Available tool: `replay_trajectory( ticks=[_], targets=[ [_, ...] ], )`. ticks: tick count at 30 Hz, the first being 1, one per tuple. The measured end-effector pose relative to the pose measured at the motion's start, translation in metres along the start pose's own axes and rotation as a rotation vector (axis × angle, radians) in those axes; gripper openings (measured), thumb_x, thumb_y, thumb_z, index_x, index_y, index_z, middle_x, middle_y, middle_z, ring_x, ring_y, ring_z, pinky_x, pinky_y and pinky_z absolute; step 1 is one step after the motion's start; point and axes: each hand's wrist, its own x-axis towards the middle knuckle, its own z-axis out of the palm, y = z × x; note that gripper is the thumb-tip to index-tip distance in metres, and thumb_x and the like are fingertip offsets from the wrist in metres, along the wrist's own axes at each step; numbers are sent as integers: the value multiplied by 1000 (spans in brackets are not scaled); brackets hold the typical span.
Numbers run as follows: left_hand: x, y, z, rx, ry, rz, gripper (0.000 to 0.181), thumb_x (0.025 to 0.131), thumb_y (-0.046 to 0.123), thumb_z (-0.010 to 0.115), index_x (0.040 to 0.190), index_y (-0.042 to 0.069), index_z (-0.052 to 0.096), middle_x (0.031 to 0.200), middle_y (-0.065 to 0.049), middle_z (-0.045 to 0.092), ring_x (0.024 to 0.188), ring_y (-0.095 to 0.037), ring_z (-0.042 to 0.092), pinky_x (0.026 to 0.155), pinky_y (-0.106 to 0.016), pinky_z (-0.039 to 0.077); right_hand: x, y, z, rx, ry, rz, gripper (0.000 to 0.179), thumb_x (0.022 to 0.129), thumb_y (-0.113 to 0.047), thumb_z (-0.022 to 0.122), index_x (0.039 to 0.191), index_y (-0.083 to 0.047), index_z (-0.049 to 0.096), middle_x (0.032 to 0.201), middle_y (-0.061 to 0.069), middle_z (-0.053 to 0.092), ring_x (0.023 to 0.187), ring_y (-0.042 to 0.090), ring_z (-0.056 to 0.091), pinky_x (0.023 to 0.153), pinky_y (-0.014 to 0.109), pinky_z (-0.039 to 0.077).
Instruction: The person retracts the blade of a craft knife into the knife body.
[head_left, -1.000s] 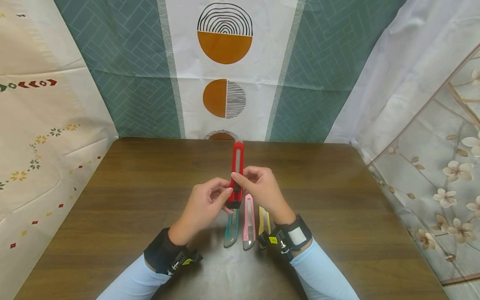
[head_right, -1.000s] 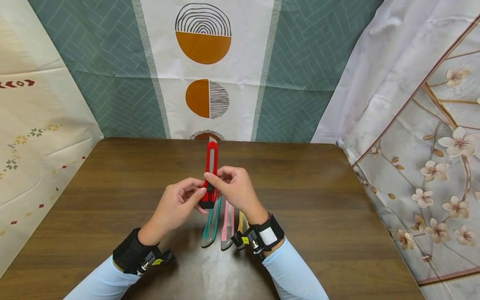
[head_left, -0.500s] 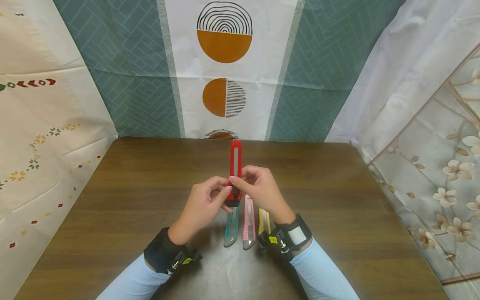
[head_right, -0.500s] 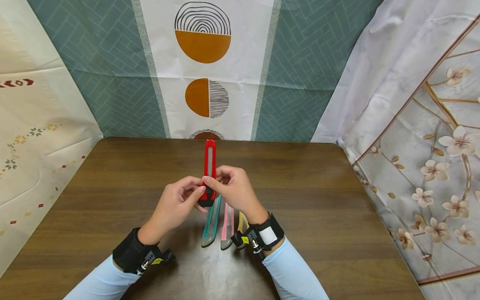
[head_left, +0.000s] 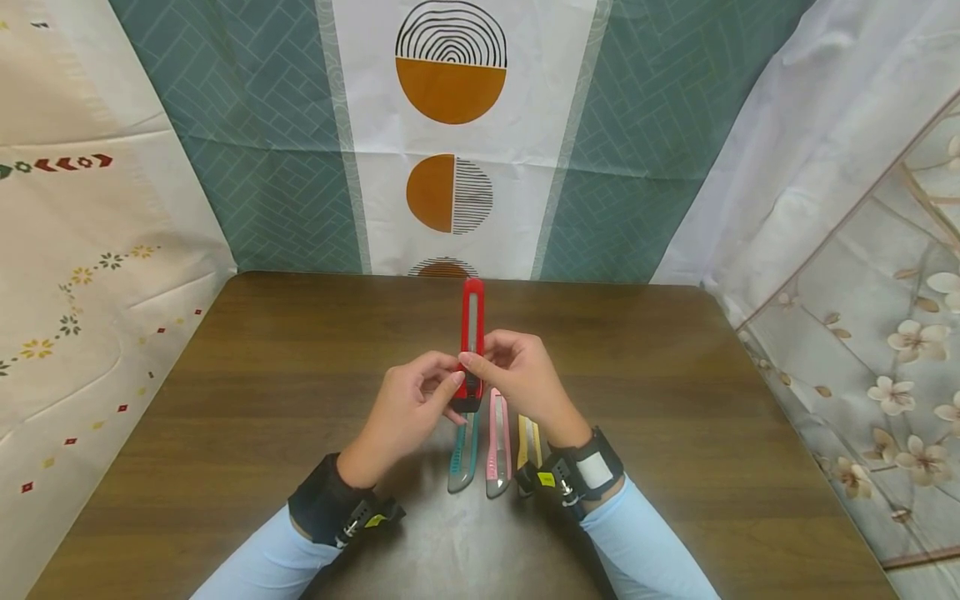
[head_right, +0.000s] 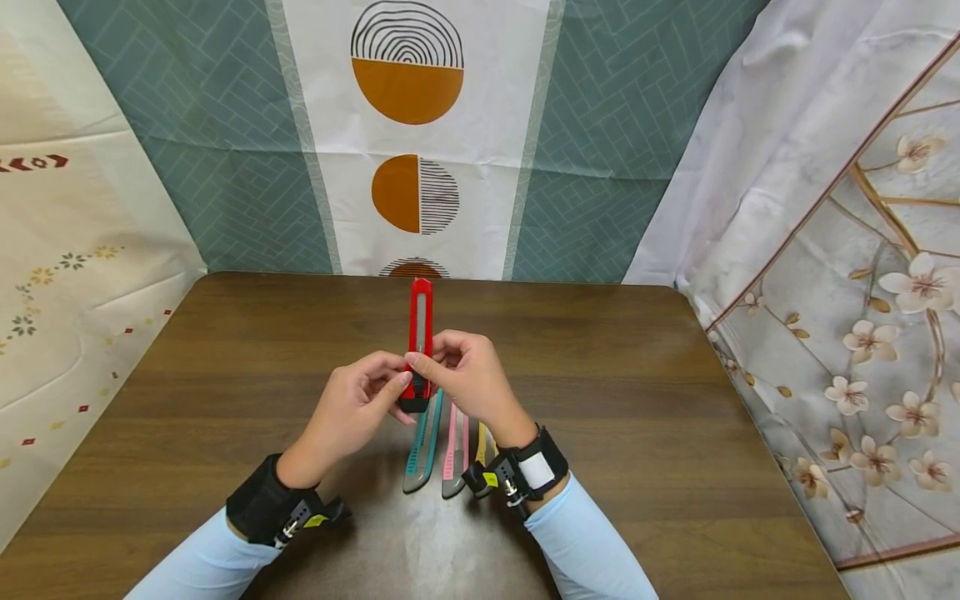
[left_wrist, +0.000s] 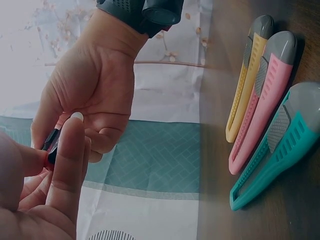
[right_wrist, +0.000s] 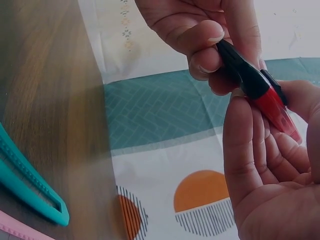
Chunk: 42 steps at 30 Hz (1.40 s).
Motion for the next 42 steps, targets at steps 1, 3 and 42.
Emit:
replay_trajectory(
  ticks=[1,3,42],
  targets=[
    [0,0,0,-1,1,3,22,97,6,69,118,4,67,94,-15,74,66,-15,74,61,-32,64,0,0,0,3,-1,1,13,93,-21,77,97,-9,76,87,7,75,71,23,68,66,34,60],
    [0,0,0,-1,1,9,22,97,6,69,119,3,67,94,-16,74,66,-16,74,61,-30,64,1,0,0,11,-4,1,13,93,-20,78,97,-8,76,87,8,75,71,23,69,66,34,61],
    [1,-3,-1,-62,17,16,22,98,4,67,120,-2,67,96,-22,74,70,-22,76,59,-35,64,1,-2,0,56,-59,24,19,88,-16,82,102,-8,72,87,8,72,73,25,67,66,30,61]
  ],
)
